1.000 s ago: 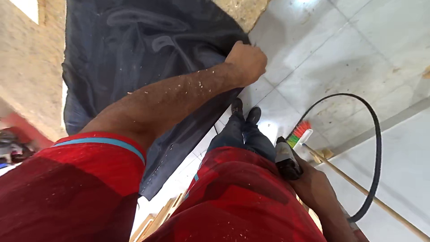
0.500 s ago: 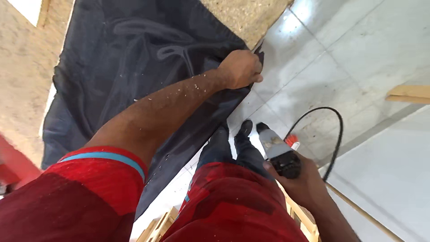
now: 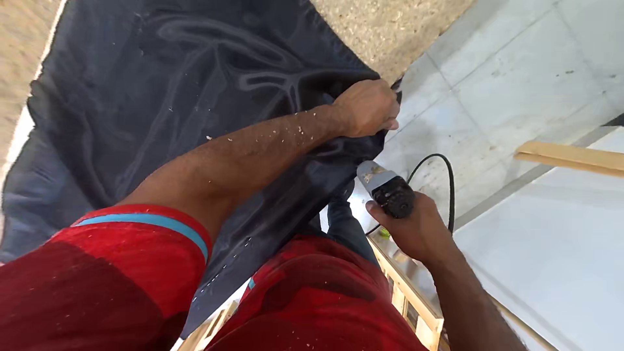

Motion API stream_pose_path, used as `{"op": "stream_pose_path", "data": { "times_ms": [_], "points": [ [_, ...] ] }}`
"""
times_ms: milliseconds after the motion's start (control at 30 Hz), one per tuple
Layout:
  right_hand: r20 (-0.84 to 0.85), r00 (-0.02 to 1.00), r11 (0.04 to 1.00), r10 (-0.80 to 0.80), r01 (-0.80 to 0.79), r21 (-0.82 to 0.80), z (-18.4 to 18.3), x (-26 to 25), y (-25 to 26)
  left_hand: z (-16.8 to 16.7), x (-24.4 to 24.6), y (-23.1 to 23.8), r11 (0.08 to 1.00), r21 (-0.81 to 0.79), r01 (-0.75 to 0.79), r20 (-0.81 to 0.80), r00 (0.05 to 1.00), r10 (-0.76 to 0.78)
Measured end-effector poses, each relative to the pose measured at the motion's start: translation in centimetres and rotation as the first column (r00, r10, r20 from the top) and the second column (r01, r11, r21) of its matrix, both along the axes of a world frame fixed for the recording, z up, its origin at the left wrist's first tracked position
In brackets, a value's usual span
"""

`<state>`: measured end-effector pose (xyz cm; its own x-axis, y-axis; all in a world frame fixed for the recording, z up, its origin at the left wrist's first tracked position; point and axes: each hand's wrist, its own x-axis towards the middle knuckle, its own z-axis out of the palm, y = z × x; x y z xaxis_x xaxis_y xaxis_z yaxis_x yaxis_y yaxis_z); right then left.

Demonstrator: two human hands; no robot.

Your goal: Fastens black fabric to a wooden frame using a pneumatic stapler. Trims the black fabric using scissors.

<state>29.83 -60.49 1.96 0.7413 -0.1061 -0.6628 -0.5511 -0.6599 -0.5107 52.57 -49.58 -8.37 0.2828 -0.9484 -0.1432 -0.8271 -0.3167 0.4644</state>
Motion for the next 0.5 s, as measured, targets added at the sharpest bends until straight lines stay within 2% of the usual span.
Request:
{"op": "stream_pose_path", "data": {
  "times_ms": [67, 133, 300, 500],
  "points": [
    [-0.002, 1.000, 1.000, -0.010, 0.010, -0.006, 0.1, 0.1, 0.2, 0.0, 0.9, 1.8, 0.987, -0.146, -0.060, 0.024, 0.998, 0.065],
    [-0.013, 1.000, 1.000, -0.024, 0.024, 0.004, 0.1, 0.0, 0.3, 0.9, 2.0, 4.8, 0.969, -0.205, -0.141, 0.041, 0.987, 0.153],
    [-0.009, 0.999, 0.999, -0.038, 0.038, 0.030, -0.3, -0.4, 0.1, 1.7, 4.2, 11.6, 0.982, 0.032, -0.185, 0.117, 0.977, 0.180],
    [-0.042, 0.997, 0.997, -0.060, 0.062, 0.046, -0.2, -0.2, 0.3, 1.8, 5.6, 11.2, 0.867, 0.100, -0.488, 0.196, 0.864, 0.464]
  ]
}}
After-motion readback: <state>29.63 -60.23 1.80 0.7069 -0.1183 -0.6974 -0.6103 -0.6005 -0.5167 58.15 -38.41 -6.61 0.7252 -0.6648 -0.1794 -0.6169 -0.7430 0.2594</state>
